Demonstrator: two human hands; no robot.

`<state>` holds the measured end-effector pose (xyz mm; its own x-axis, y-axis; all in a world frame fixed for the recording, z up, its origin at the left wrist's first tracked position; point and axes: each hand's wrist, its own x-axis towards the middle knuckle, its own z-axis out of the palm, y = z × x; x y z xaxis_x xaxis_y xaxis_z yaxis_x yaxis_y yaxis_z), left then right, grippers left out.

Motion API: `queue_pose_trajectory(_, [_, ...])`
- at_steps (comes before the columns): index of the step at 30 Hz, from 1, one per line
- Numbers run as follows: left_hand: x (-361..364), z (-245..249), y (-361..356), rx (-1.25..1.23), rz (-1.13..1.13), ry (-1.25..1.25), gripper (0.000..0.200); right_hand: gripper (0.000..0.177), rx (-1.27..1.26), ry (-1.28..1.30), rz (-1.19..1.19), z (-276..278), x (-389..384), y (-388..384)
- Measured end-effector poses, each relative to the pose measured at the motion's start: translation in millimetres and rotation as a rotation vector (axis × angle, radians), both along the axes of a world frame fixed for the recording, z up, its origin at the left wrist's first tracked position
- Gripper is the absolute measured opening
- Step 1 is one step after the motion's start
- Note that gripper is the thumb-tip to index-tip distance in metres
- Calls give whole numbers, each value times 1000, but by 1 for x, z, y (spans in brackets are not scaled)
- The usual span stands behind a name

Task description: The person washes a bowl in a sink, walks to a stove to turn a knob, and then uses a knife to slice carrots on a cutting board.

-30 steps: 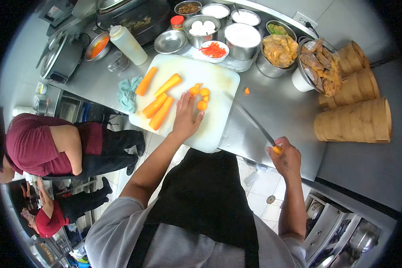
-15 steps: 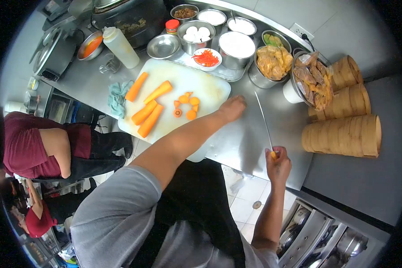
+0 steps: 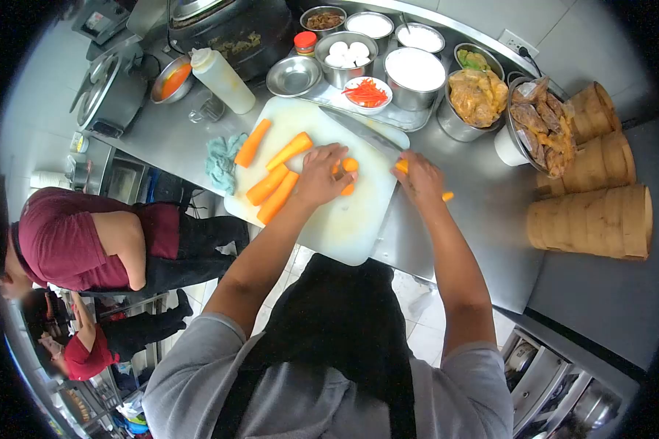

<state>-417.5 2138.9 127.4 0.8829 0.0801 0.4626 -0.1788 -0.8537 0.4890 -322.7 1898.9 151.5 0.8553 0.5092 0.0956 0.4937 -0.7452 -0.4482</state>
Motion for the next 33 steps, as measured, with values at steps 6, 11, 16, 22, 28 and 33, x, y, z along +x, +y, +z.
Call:
queue_pose_trajectory(6, [-3,-1,-14,102,-137,141,40,35,143,-377,35,1,-12,26])
queue_pose_trajectory(11, [2,-32,-20,175,-197,100,15,27,604,226,-423,-37,-99,15])
queue_pose_trajectory(16, [9,-32,-43,-15,-284,-20,12,30,900,663,-777,-46,-136,19])
queue_pose_trajectory(22, [4,-15,-108,-350,-381,-17,13,42,1132,746,-883,-51,-130,15])
queue_pose_trajectory(28, [-5,-18,-147,-585,-420,121,12,44,1700,847,-1045,-31,-136,28])
queue_pose_trajectory(33, [-15,-8,-187,-833,-569,97,15,40,2220,813,-755,-56,-153,1])
